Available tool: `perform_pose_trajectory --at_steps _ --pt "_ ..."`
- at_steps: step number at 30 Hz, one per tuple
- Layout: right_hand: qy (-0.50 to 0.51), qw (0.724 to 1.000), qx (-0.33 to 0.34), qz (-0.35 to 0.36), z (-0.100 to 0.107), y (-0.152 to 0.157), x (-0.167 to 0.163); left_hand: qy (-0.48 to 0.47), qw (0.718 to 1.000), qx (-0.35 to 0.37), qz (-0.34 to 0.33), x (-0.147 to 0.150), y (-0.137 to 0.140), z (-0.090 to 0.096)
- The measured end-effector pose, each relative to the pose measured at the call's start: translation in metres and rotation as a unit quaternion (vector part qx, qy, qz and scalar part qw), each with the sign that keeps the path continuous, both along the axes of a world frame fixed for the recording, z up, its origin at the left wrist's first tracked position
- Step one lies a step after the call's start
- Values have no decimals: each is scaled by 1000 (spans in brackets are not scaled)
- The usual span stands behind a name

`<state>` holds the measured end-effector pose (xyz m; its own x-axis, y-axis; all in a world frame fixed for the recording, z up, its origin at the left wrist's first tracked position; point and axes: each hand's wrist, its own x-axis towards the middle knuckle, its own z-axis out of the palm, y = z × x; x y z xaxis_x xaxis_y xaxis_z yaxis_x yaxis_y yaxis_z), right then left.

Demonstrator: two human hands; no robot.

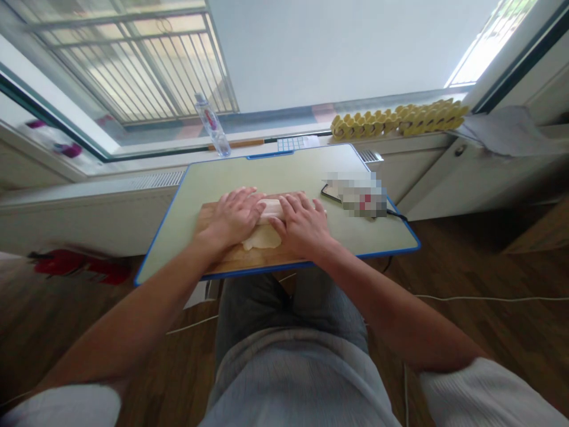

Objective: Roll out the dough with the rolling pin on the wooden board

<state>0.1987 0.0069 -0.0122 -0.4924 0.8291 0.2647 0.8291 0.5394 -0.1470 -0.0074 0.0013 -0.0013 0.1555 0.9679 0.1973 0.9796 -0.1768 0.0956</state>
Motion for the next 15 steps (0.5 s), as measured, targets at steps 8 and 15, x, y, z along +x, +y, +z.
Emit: perform_pose_trajectory --at_steps 8,15 --pt "-58 998 -27 2 14 82 -29 -8 997 17 -79 -23 74 -1" --pt "-82 993 -55 69 17 102 -36 -83 989 51 -116 -33 80 -7"
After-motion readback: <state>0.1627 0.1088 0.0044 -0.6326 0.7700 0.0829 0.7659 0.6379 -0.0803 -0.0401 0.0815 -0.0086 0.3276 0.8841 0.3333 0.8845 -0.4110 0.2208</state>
